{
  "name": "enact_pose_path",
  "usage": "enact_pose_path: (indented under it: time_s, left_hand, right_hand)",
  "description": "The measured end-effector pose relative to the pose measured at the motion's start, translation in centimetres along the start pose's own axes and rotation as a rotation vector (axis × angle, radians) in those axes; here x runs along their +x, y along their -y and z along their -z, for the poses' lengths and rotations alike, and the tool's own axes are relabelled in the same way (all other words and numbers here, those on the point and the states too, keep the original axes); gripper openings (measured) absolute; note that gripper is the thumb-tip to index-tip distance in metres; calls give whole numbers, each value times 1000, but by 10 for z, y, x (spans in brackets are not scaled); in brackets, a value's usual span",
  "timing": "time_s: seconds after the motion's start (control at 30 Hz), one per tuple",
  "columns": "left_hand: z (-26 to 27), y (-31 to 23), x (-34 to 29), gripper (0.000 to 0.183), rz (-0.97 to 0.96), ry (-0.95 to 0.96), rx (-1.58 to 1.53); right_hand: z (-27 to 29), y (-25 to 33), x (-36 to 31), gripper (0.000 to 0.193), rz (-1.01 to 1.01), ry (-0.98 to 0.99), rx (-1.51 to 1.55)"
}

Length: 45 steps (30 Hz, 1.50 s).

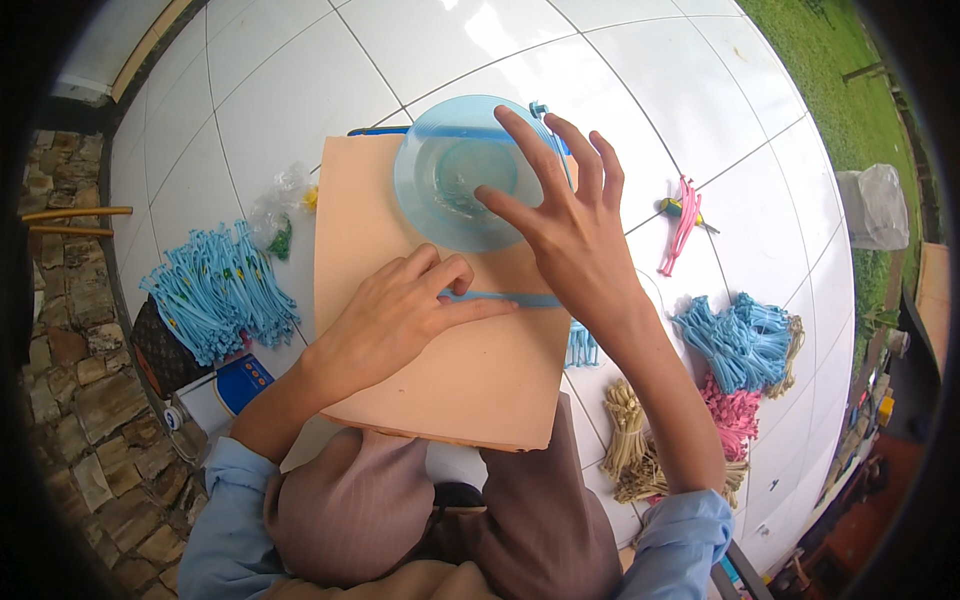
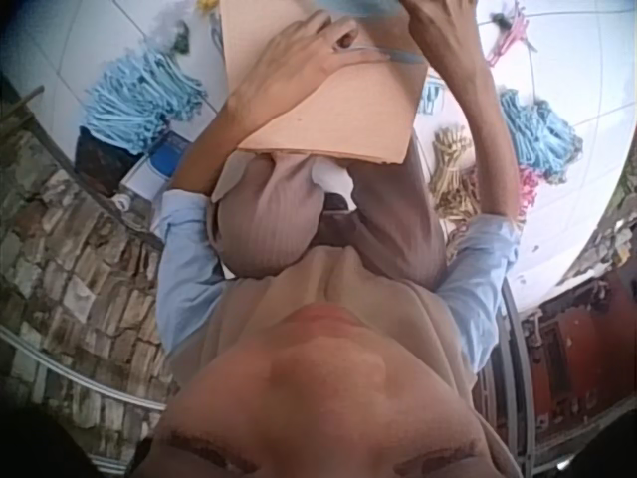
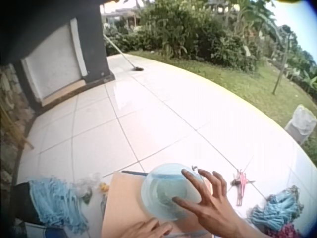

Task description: The person applies adhesive from a large metal container onto several blue shoe straps by hand, using their fingers to spread the liquid across the surface.

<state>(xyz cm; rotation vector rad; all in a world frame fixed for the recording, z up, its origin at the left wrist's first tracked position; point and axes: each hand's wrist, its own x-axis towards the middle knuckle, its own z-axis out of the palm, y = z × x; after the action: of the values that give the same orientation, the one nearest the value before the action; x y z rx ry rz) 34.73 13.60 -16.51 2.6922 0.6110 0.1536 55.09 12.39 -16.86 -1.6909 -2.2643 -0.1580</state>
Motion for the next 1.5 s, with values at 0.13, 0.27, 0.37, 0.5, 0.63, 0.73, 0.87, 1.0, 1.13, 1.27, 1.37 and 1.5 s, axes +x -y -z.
enact_pose_path:
  time_s: [0.13, 0.27, 0.37, 0.5, 0.63, 0.73, 0.87, 1.0, 1.13, 1.27, 1.37, 1.5]
  left_hand:
    - [0, -2, 0, 46, 1, -2, 4]
    - [1, -1, -1, 46, 15, 28, -5]
    - [1, -1, -1, 46, 12, 30, 1]
    - [1, -1, 0, 46, 2, 14, 7]
    - [-2, -1, 0, 44, 12, -17, -23]
    - [-2, -1, 0, 42, 3, -37, -26]
    - [-2, 0, 0, 40, 13, -26, -29]
    - [-1, 1, 1, 40, -4, 7, -11]
    - [-1, 2, 1, 39, -4, 2, -43]
    - [0, 1, 2, 39, 30, -9, -122]
    - [1, 0, 2, 39, 32, -3, -125]
    - [1, 1, 1, 39, 35, 0, -134]
  right_hand:
    - [-2, -2, -2, 39, -1, -37, 36]
    - [-1, 1, -1, 42, 21, 22, 15]
    - [-3, 1, 0, 51, 20, 10, 9]
    - [-3, 2, -1, 60, -20, -33, 50]
    - [3, -1, -10, 57, -55, -50, 114]
    - [7, -11, -37, 50, -128, -80, 240]
    - [4, -21, -69, 36, -68, -193, 263]
    - [7, -18, -73, 50, -24, -133, 322]
    - [9, -20, -71, 53, 25, -45, 352]
    - [8, -22, -70, 54, 81, 20, 327]
    - [8, -20, -68, 55, 92, 19, 328]
    - [11, -18, -67, 55, 104, 66, 292]
